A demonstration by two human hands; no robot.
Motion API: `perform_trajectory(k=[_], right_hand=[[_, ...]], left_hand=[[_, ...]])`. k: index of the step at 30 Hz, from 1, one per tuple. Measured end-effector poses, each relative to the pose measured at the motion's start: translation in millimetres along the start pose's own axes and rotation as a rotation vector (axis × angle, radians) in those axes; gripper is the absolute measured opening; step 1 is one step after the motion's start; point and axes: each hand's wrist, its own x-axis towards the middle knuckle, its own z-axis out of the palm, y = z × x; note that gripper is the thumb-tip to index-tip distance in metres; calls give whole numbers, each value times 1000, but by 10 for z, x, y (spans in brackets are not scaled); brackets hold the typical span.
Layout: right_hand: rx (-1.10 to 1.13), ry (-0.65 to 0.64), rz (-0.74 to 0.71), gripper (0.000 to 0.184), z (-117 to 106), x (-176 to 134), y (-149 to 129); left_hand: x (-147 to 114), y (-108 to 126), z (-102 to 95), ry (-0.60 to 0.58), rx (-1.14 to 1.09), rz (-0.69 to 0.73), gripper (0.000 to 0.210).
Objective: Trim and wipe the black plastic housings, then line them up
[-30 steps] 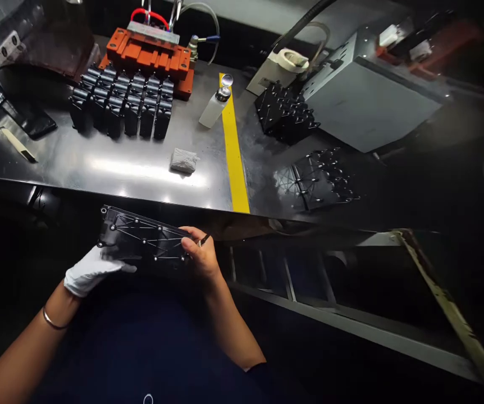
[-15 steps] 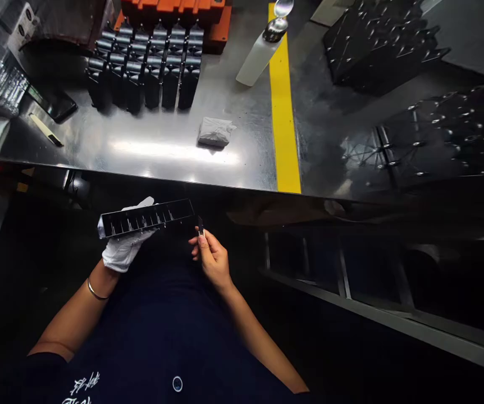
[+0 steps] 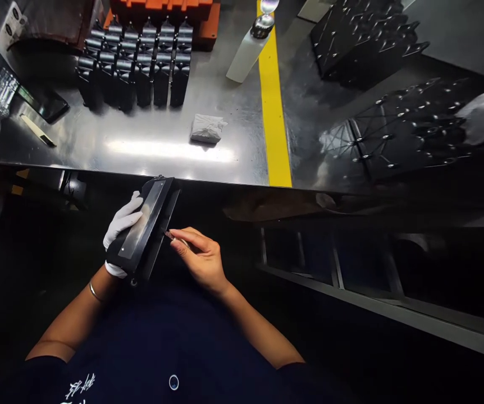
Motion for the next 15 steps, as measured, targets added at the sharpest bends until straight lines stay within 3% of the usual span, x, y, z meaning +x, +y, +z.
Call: perform_trajectory(k=[9, 12, 15], right_hand=[[-32, 194, 91, 25, -194, 301, 209], [-71, 131, 98, 34, -314, 369, 207], [-169, -50, 34, 54, -406, 386, 94]], left_hand=[[-111, 67, 14, 5, -21, -62, 22], [-61, 137, 3, -4, -24, -127, 18], [29, 197, -32, -80, 213, -385, 17]])
